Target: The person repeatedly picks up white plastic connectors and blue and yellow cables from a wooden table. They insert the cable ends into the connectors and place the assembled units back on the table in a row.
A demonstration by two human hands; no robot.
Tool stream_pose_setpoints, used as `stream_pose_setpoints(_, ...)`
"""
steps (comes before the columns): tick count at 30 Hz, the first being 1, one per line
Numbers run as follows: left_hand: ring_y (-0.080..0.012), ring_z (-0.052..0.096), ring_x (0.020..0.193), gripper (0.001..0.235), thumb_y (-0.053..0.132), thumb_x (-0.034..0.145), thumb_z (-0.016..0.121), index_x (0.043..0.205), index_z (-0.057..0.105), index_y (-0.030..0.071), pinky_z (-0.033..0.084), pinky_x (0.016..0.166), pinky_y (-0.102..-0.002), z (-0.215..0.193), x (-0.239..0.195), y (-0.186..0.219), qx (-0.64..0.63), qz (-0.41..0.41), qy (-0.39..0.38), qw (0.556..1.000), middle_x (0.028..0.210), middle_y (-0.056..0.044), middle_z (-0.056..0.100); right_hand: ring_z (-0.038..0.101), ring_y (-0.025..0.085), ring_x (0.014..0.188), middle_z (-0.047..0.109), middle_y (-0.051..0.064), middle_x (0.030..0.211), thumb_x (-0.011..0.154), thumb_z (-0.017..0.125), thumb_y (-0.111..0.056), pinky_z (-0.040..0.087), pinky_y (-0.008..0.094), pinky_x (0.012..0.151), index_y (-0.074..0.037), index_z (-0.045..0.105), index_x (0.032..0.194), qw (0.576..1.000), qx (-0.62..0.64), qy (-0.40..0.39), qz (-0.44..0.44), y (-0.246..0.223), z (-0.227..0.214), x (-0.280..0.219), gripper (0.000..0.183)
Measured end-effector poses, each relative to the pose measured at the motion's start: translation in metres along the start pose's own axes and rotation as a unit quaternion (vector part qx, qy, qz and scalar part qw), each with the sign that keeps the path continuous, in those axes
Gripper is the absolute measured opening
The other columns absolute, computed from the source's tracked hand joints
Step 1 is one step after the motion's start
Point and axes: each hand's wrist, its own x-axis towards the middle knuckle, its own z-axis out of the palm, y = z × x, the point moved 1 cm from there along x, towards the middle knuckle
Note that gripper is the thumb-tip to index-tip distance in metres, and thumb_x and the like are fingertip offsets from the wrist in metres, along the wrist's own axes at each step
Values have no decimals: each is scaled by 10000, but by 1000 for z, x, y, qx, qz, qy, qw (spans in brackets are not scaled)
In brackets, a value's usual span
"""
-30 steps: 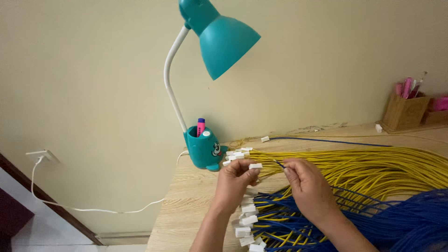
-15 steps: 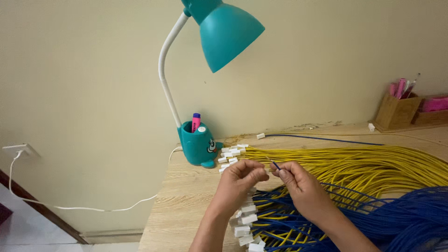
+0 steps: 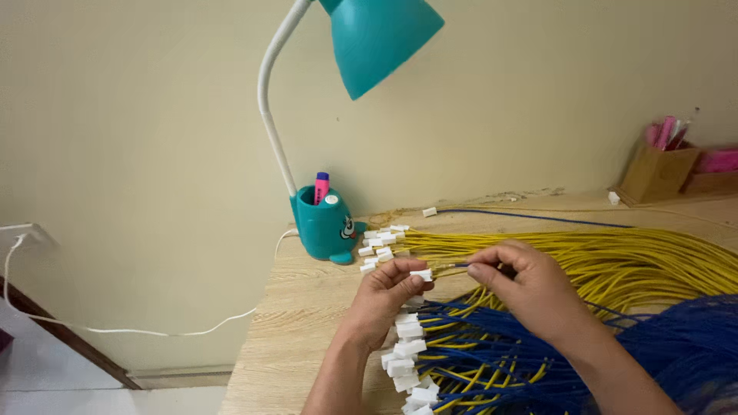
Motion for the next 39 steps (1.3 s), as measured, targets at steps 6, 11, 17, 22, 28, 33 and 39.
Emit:
stream_pose_setpoints(6, -238, 718, 921, 181, 17, 893, 635, 1069, 669, 45, 527, 715, -284, 5, -5, 1, -33, -52, -10, 998, 897, -98, 698, 629, 143, 730, 669, -30, 755, 800, 714, -241, 443, 298, 669, -183, 741, 811, 987, -94, -23, -128, -9, -9, -3, 65)
stream_pose_setpoints(11, -256, 716, 925, 180, 15, 896, 631, 1069, 668, 49, 564, 714, -347, 5, -4, -1, -66, -71, -12, 995, 901, -134, 699, 619, 192, 772, 658, -24, 786, 811, 706, -239, 454, 338, 691, -188, 701, 829, 957, -169, 13, -237, -10, -9, -4, 54)
stream_pose_setpoints(17, -270, 710, 903, 198, 19, 894, 624, 1085, 669, 49, 575, 738, -386, 7, -6, 1, -80, -100, -13, 992, 913, -238, 712, 563, 228, 729, 606, 0, 762, 811, 711, -214, 434, 362, 649, -172, 677, 815, 932, -209, 28, -294, -14, -8, -5, 54)
stream_pose_setpoints(22, -270, 710, 896, 198, 31, 903, 619, 1093, 671, 53, 572, 745, -372, 7, -7, 2, -72, -98, -12, 992, 909, -238, 714, 529, 222, 709, 618, -32, 764, 808, 714, -199, 429, 354, 645, -191, 699, 831, 926, -212, 30, -311, -12, -6, -5, 29)
stream_pose_setpoints(28, -247, 702, 847, 207, 85, 900, 632, 1104, 663, 85, 557, 655, -350, 2, -3, -6, -63, -103, -27, 992, 939, -235, 718, 531, 242, 702, 620, -13, 783, 796, 717, -226, 425, 388, 639, -193, 686, 810, 914, -248, 32, -320, -5, -4, -2, 48)
stream_pose_setpoints(33, -268, 709, 895, 178, 42, 912, 614, 1082, 665, 56, 575, 738, -381, 7, -8, 3, -75, -108, -14, 991, 910, -228, 713, 529, 236, 699, 612, -27, 767, 792, 711, -171, 425, 377, 639, -194, 686, 806, 917, -239, 50, -316, -12, -5, -5, 37)
stream_pose_setpoints(39, -265, 709, 878, 190, 44, 902, 626, 1089, 660, 59, 573, 712, -372, 5, -4, -4, -94, -111, -10, 989, 926, -227, 716, 540, 235, 698, 618, -22, 768, 794, 719, -213, 412, 388, 631, -200, 703, 825, 920, -233, 40, -312, -7, -4, -3, 37)
